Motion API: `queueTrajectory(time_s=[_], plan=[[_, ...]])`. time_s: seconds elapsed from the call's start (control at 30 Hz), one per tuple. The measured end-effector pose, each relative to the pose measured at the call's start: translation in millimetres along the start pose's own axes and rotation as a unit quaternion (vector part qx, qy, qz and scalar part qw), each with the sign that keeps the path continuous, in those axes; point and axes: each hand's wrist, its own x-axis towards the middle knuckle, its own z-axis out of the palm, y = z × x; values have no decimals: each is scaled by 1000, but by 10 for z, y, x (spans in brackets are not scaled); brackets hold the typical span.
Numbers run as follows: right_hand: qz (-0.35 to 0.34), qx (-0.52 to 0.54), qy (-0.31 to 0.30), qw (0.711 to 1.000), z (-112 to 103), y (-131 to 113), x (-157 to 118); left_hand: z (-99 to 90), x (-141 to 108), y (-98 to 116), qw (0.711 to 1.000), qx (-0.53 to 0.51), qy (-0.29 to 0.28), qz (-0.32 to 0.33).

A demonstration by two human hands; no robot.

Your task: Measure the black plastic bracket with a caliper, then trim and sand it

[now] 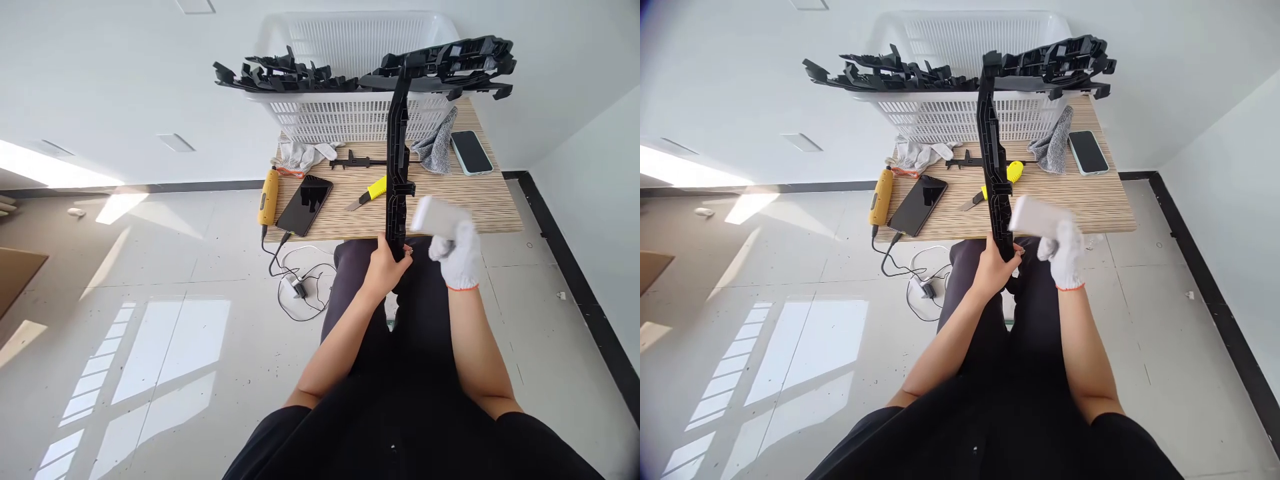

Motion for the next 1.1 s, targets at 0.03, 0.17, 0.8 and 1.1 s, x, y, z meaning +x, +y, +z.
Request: queueTrajectory(time_s=[0.03, 0.17, 0.8, 1.1], plan=[[12, -21, -27, 999, 17, 11, -15, 3, 1, -1, 1000, 11, 2, 0], [-26, -34, 9, 999, 160, 75, -10, 1, 9, -31, 1000, 21, -11, 19], [-36, -62, -50, 996, 683, -134, 412, 21, -352, -175, 950, -304, -21, -68], [7, -33, -151, 988, 475, -273, 558, -66, -379, -119, 931, -356, -37, -68]])
